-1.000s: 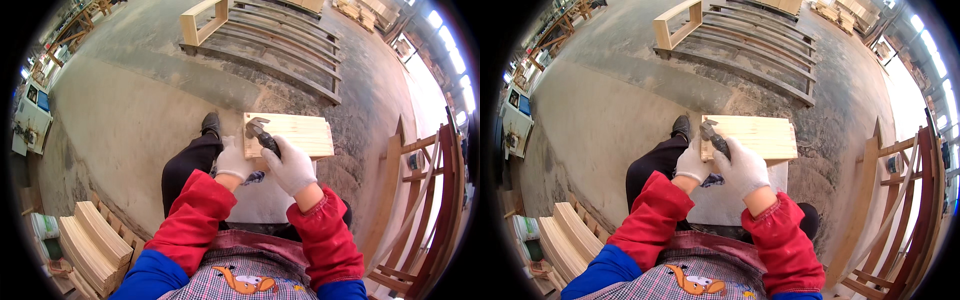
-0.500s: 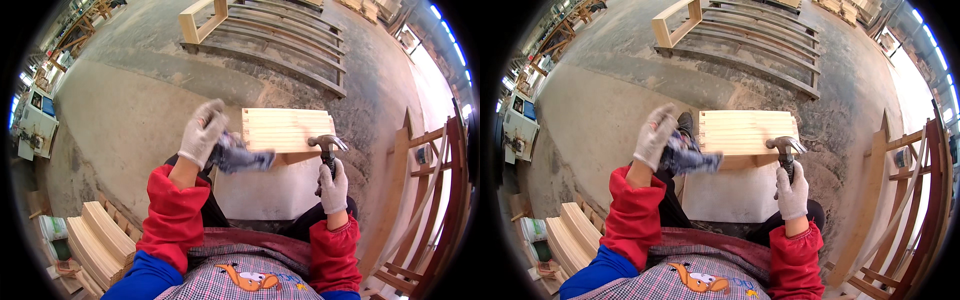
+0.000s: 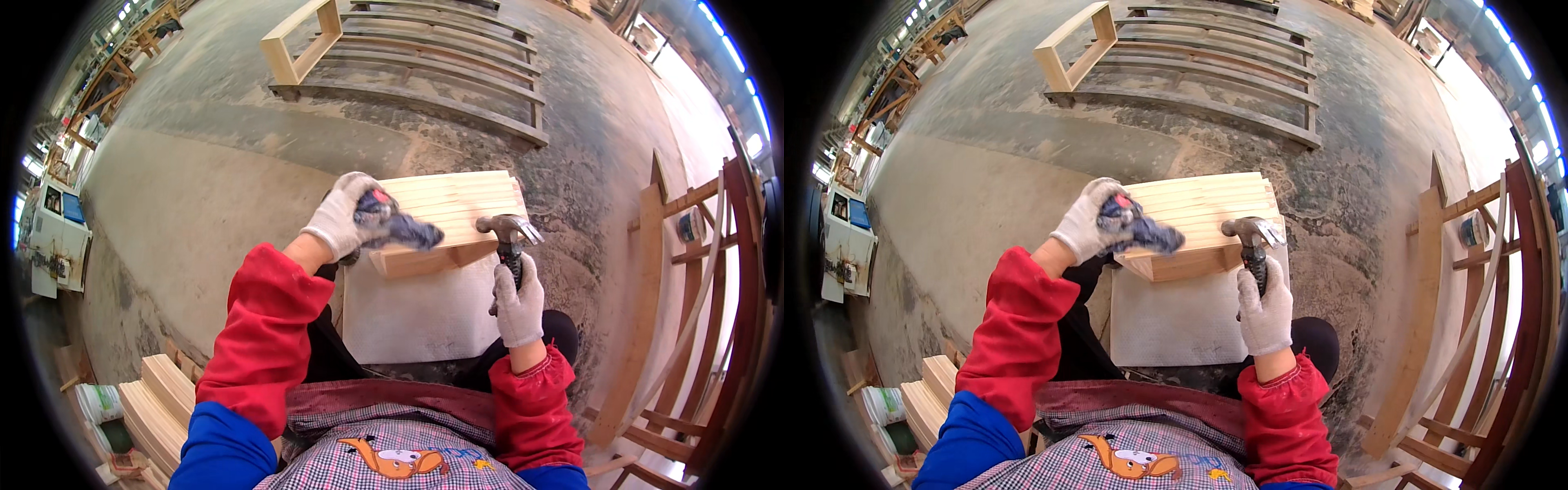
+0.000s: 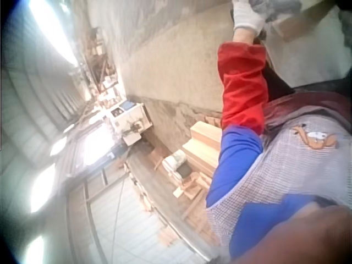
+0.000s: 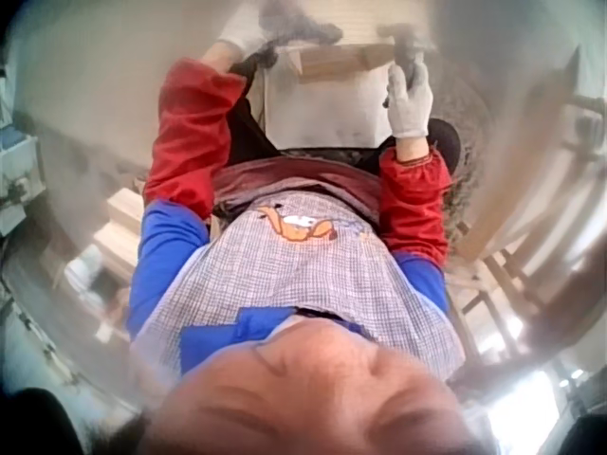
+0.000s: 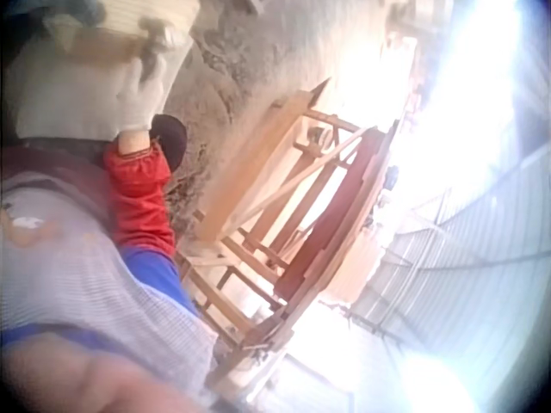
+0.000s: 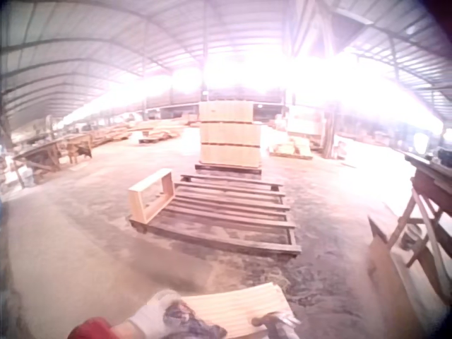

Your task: The person assembles a small wooden box by hammering nails into the joints. They repeatedly tap the nails with a hammer, rotate the box to access different sides, and wipe the surface with a cloth. The person then places the completed box on a nearby workbench.

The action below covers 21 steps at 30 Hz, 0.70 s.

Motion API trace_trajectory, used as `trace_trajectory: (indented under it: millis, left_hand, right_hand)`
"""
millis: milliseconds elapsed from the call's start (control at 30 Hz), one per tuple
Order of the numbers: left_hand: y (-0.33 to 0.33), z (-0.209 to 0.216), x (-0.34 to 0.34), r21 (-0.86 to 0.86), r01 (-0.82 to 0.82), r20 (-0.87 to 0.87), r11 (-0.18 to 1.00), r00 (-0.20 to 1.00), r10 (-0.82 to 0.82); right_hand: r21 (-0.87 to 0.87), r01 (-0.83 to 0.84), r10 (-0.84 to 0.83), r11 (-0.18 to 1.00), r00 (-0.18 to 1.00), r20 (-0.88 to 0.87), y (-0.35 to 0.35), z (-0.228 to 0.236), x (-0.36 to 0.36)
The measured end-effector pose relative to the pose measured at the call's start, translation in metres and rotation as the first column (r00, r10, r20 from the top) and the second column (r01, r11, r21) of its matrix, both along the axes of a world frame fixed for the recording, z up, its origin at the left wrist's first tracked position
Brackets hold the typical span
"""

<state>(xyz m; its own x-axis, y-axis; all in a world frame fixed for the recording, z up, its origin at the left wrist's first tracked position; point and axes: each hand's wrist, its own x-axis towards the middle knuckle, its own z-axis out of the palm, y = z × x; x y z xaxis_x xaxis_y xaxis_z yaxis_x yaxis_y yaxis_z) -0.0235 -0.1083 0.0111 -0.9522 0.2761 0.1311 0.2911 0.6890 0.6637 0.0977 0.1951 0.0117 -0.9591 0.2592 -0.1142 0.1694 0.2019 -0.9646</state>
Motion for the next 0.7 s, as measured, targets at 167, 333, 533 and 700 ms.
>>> trace_trajectory:
  millis: [167, 333, 533, 700]
  left_hand:
    - [0.005, -0.015, -0.02, 0.284, -0.178, 0.09, 0.942, 0.983, 0.158]
    - [0.008, -0.014, -0.034, 0.32, -0.338, 0.225, 0.885, 0.935, 0.276]
    - [0.026, 0.033, -0.034, -0.195, -0.299, -0.124, 0.934, 0.952, 0.279]
    - [0.1, 0.052, -0.022, -0.148, -0.029, -0.386, 0.989, 0.922, -0.031]
  right_hand:
    - [-0.034, -0.002, 0.001, 0.999, 1.0, -0.014, -0.001, -0.004, 0.002]
    - [0.02, -0.017, 0.019, 1.0, 0.996, -0.082, -0.002, -0.01, 0.002]
    - [-0.023, -0.017, 0.016, 1.0, 0.999, -0.037, 0.002, -0.009, 0.004]
    - [-0.478, 0.149, -0.16, 0.865, 0.987, 0.018, 0.021, -0.006, -0.002]
